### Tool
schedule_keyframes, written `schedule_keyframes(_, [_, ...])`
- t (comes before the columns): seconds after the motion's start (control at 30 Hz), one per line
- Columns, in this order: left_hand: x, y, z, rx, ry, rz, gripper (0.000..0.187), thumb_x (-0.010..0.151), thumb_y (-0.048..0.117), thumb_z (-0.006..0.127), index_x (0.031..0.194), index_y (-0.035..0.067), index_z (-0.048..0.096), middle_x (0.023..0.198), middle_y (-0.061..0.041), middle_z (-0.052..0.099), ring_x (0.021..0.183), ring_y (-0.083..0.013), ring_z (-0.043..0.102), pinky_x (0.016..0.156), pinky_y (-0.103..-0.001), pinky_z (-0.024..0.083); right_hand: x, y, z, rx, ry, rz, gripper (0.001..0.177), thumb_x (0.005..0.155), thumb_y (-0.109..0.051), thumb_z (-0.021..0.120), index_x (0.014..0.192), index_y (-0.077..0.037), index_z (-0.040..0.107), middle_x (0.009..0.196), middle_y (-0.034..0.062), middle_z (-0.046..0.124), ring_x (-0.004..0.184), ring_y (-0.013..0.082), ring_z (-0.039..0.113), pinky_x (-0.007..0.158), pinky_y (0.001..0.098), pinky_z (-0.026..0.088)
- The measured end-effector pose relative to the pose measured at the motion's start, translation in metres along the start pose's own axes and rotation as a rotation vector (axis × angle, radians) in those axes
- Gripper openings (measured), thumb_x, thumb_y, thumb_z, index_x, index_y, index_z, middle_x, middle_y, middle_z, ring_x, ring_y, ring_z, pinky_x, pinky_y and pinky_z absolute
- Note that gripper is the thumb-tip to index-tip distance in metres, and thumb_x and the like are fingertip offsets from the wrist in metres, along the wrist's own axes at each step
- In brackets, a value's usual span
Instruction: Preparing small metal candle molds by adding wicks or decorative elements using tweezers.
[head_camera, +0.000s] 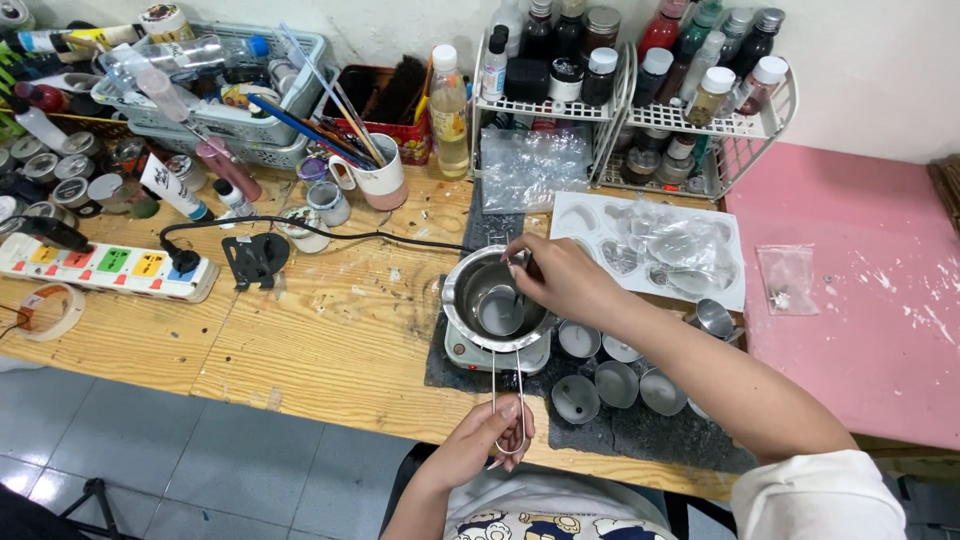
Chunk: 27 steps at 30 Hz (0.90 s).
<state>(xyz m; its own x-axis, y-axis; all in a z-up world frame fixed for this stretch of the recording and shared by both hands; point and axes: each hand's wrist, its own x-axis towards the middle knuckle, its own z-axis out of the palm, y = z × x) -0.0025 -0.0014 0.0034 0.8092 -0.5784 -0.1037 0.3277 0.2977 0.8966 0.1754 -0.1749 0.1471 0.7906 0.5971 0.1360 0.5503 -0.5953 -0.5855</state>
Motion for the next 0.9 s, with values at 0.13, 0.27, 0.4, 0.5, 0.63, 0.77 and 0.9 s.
schedule_keyframes(0.13, [-0.001,-0.006,-0.003,-0.017,-0.011,-0.005,0.043,0.113,0.042,0.038,0.101,0.006,0.057,0.073,-0.001,0.058,0.061,-0.0066,0.056,0.052,-0.019,0.041,-0.014,-0.009,-0.026,0.038,-0.049,0.191,0.027,0.099,-0.023,0.064,0.120,-0.006,0.065,0.075,0.0105,0.076,0.058,0.0226,0.071,0.060,0.0368,0.055])
schedule_keyframes(0.27, [-0.005,-0.013,-0.006,-0.060,-0.063,0.019,0.034,0.112,0.036,0.044,0.107,0.005,0.056,0.076,-0.002,0.058,0.063,-0.0074,0.055,0.053,-0.019,0.040,-0.042,0.002,-0.046,0.138,0.185,0.043,0.022,0.097,-0.018,0.066,0.116,-0.008,0.069,0.084,0.0065,0.078,0.066,0.0139,0.074,0.057,0.0303,0.056])
schedule_keyframes(0.4, [-0.006,-0.014,-0.007,-0.091,-0.052,0.015,0.030,0.112,0.031,0.044,0.108,0.004,0.056,0.077,-0.002,0.058,0.064,-0.0078,0.055,0.055,-0.020,0.041,-0.057,-0.003,-0.055,0.124,0.263,0.155,0.023,0.094,-0.020,0.069,0.113,-0.008,0.071,0.089,0.0052,0.079,0.057,0.0171,0.070,0.052,0.0330,0.054])
schedule_keyframes(0.5, [-0.003,-0.012,-0.006,-0.064,-0.058,0.028,0.030,0.112,0.031,0.043,0.108,0.004,0.056,0.076,-0.003,0.059,0.063,-0.0078,0.055,0.053,-0.020,0.040,-0.053,0.010,-0.035,0.095,0.187,0.044,0.022,0.097,-0.021,0.068,0.115,-0.008,0.071,0.087,0.0060,0.078,0.068,0.0130,0.075,0.062,0.0291,0.060])
schedule_keyframes(0.63, [-0.002,-0.012,-0.004,-0.049,-0.037,0.033,0.030,0.112,0.031,0.043,0.108,0.004,0.056,0.077,-0.003,0.060,0.064,-0.0081,0.056,0.053,-0.019,0.039,-0.047,0.001,-0.019,0.122,0.125,-0.026,0.025,0.097,-0.021,0.067,0.117,-0.006,0.070,0.086,0.0083,0.078,0.066,0.0155,0.075,0.061,0.0315,0.058])
schedule_keyframes(0.77, [-0.004,-0.015,-0.003,-0.101,-0.064,0.017,0.027,0.110,0.031,0.048,0.110,0.005,0.057,0.079,-0.002,0.060,0.066,-0.0071,0.056,0.054,-0.019,0.039,-0.050,-0.008,-0.028,0.174,0.180,-0.074,0.022,0.097,-0.018,0.068,0.114,-0.005,0.071,0.095,0.0078,0.079,0.074,0.0138,0.077,0.062,0.0267,0.061])
schedule_keyframes(0.9, [-0.008,-0.012,-0.002,-0.117,-0.125,-0.009,0.027,0.098,0.019,0.071,0.118,0.006,0.058,0.084,0.002,0.060,0.073,-0.0049,0.054,0.065,-0.022,0.046,-0.085,0.008,-0.051,0.147,0.381,-0.076,0.019,0.096,-0.012,0.071,0.114,-0.008,0.075,0.107,0.0060,0.076,0.081,0.0105,0.075,0.062,0.0200,0.062])
